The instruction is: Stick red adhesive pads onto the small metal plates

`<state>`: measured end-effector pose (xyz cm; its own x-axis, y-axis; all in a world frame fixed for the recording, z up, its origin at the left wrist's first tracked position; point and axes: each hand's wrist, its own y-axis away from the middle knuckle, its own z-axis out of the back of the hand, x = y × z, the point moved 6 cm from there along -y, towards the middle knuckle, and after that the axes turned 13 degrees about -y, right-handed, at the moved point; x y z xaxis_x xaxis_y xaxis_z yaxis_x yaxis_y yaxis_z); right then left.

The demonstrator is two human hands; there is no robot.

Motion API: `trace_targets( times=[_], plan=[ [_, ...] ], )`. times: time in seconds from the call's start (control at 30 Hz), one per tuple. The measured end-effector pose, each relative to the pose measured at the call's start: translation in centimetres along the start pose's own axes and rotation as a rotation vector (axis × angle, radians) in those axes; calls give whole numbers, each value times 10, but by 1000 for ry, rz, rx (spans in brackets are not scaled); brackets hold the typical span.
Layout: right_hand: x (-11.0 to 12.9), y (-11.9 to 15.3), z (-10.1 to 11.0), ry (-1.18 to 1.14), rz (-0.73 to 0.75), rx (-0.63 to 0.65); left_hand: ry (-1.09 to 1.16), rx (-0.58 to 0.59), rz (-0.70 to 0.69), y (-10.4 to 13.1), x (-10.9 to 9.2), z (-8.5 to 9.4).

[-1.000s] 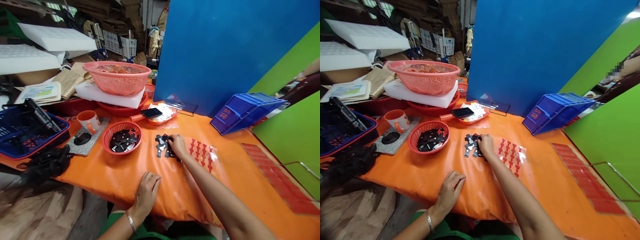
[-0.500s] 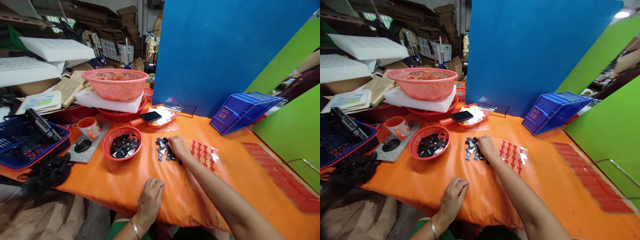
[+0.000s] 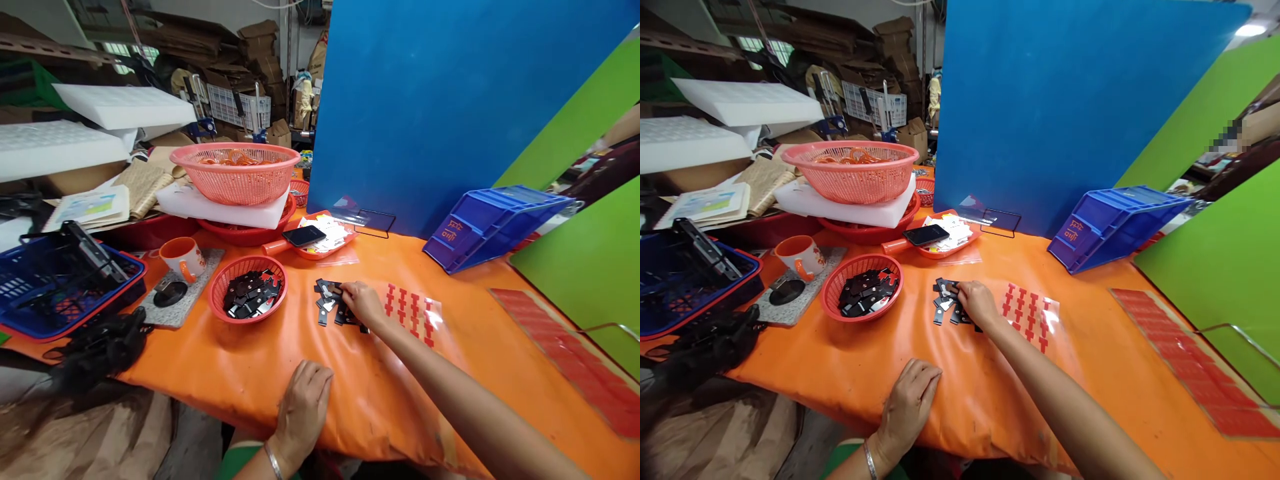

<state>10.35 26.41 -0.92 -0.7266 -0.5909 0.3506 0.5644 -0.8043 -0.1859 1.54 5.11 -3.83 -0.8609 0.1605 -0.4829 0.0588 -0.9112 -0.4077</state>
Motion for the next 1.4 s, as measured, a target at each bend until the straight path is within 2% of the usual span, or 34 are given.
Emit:
trace_targets(
  times=[0.13,0.23,0.3,0.43,0.53,0.67,0.77,0.9,0.97,1.07,1.13,1.23,1.4],
  plan=[
    [18,22,-7,-234,125,64,-4,2,-2,0,-2,1],
    [27,22,-8,-321,172,95,-5,2,4,-1,-2,2],
    [27,12,-7,-324,108,90,-7,3,7,-1,-2,2],
    [20,-14,-10,-251,-141,38,-13,-10,5,0,-2,2],
    [19,-28,-16,-217,-264,2,-19,-16,8,-1,-3,4],
    [18,-34,-26,-240,-385,1,-26,-33,1,-2,-5,8],
    [20,-31,-25,-307,-414,-4,-18,-38,5,-1,-4,7],
    [32,-5,-11,-438,-349,-15,16,-89,10,1,1,6],
    [43,20,-2,-587,-242,-12,20,-155,49,0,5,10],
    [59,67,6,-636,-68,48,-14,-210,123,-3,11,19],
    [65,98,7,-637,4,84,-37,-161,103,-9,8,22],
    [66,130,5,-619,45,42,-83,-43,30,-16,0,20],
    [58,149,0,-607,86,-47,-153,15,-32,-19,-8,13]
  ],
)
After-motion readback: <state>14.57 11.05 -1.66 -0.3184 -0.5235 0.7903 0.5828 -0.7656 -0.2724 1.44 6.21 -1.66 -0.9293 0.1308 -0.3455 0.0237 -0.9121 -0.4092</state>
